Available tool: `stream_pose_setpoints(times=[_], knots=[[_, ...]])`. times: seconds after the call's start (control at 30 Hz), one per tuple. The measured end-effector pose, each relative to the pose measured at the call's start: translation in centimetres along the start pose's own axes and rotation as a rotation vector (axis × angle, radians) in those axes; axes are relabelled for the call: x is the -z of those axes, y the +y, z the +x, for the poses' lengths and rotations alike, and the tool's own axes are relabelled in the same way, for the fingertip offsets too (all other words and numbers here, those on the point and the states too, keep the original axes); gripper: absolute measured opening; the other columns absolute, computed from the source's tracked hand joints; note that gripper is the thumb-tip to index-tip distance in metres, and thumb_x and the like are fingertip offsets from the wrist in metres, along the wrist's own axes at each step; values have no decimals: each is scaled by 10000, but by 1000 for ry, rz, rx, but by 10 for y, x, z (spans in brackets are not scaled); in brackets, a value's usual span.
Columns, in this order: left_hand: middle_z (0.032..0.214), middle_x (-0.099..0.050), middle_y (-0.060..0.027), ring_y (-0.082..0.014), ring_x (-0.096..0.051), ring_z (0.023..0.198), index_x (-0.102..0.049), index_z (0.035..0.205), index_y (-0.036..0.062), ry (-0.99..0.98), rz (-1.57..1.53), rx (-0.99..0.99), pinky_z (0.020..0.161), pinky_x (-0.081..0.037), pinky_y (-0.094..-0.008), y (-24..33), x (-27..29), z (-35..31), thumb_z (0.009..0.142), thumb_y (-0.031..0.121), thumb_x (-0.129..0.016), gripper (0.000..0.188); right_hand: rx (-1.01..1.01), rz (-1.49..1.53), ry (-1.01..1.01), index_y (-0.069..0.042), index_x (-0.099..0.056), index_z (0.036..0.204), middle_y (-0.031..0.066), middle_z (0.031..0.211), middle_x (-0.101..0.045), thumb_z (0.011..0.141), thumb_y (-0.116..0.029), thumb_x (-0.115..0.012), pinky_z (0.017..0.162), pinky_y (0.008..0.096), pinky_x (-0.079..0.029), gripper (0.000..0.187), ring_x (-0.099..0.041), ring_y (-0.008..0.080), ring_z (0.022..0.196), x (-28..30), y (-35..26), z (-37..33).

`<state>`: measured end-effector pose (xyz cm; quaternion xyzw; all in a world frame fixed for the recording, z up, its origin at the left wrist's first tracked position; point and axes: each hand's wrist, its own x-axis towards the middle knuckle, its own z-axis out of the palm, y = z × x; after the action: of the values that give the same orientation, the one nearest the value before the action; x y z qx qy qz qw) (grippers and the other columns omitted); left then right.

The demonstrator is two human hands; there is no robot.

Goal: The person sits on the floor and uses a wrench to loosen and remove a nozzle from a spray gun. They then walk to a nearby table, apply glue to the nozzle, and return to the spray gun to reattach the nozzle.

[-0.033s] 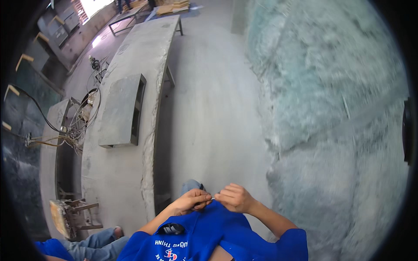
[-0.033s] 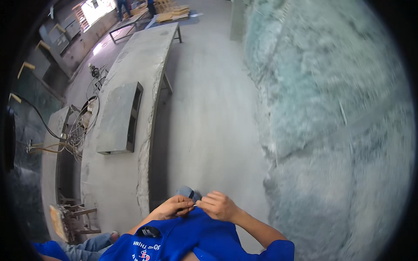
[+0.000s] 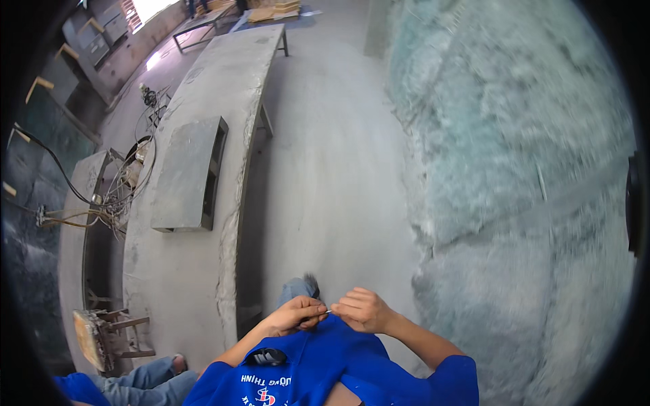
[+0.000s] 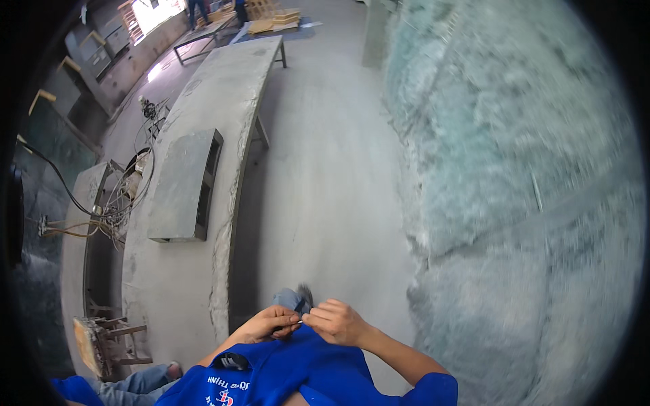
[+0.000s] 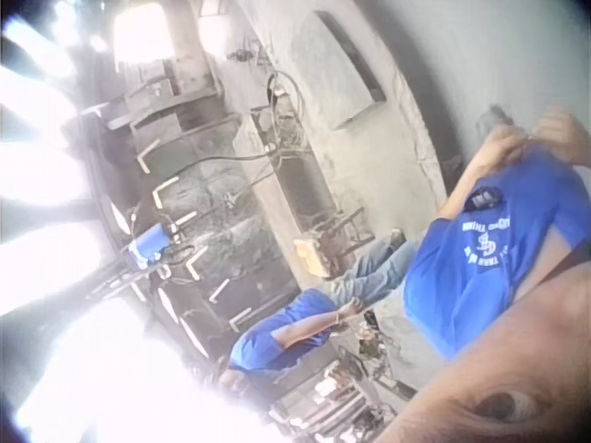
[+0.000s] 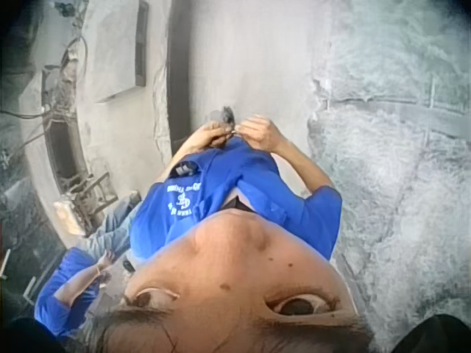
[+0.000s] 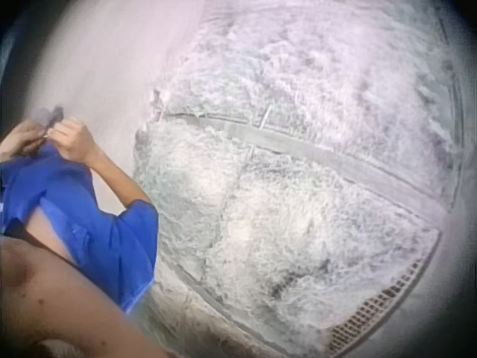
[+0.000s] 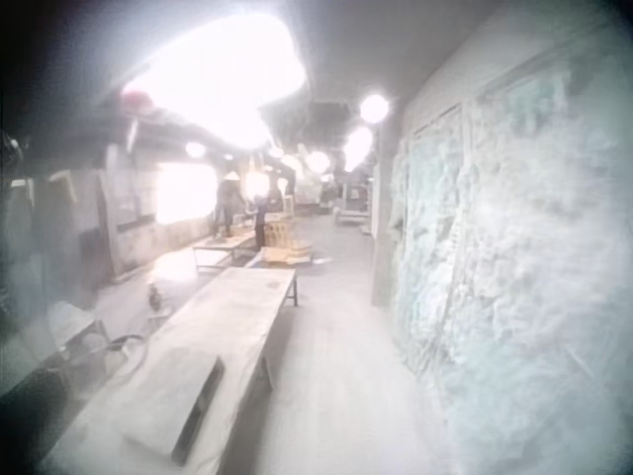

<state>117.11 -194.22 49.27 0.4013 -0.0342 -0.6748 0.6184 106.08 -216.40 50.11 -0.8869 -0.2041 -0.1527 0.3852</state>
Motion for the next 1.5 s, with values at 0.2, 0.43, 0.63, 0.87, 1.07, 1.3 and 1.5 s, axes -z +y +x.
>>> stream_pose_setpoints(times=[0.2, 0.43, 0.63, 0.87, 1.07, 1.3, 1.5], knots=[[693, -541, 0, -61, -418, 557, -626, 887, -21, 61, 167, -192, 500, -315, -236, 170, 100, 112, 1033, 204, -612, 269, -160, 283, -168, -19, -701, 981, 100, 803, -671, 915, -68, -670, 629, 367, -484, 88, -607, 268, 656, 27, 177, 167], [696, -580, -18, -84, -486, 597, -651, 909, -32, -50, 455, -192, 549, -377, -254, 435, 154, 223, 1014, 181, -640, 237, -501, 403, -48, 14, -696, 969, 118, 789, -680, 945, -80, -659, 570, 330, -480, 104, -607, 222, 605, 114, 320, 343], [661, -554, 7, -70, -469, 583, -660, 930, -9, -177, 663, -188, 538, -361, -249, 609, 194, 372, 1011, 169, -633, 197, -644, 425, 178, 10, -706, 961, 98, 725, -638, 931, -35, -665, 516, 283, -413, 68, -532, 148, 537, 177, 469, 432], [597, -461, 37, -61, -378, 533, -645, 910, 8, -114, 381, 3, 499, -278, -250, 787, 240, 565, 1067, 281, -549, 329, -612, 251, 224, 3, -693, 927, 105, 753, -652, 912, -49, -680, 567, 340, -493, 55, -608, 238, 592, 286, 686, 552], [671, -515, 32, -57, -413, 585, -648, 926, 14, 40, 260, -158, 516, -311, -237, 958, 276, 652, 1061, 288, -566, 316, -307, 123, 54, -16, -673, 941, 116, 787, -654, 902, -58, -674, 619, 398, -511, 58, -640, 308, 671, 383, 844, 714], [722, -534, 38, -51, -411, 620, -641, 929, 19, 73, 293, -377, 543, -322, -240, 1156, 387, 779, 1035, 228, -618, 236, -393, 233, -58, 4, -687, 948, 139, 776, -667, 918, -49, -655, 574, 363, -494, 68, -645, 291, 630, 429, 1043, 906], [712, -506, 73, -35, -406, 621, -657, 940, 49, 125, 483, -354, 536, -320, -234, 1370, 467, 885, 1037, 275, -596, 253, -362, 67, 128, 8, -708, 947, 108, 758, -661, 924, -39, -671, 552, 293, -448, 64, -557, 158, 585, 469, 1201, 1070]])
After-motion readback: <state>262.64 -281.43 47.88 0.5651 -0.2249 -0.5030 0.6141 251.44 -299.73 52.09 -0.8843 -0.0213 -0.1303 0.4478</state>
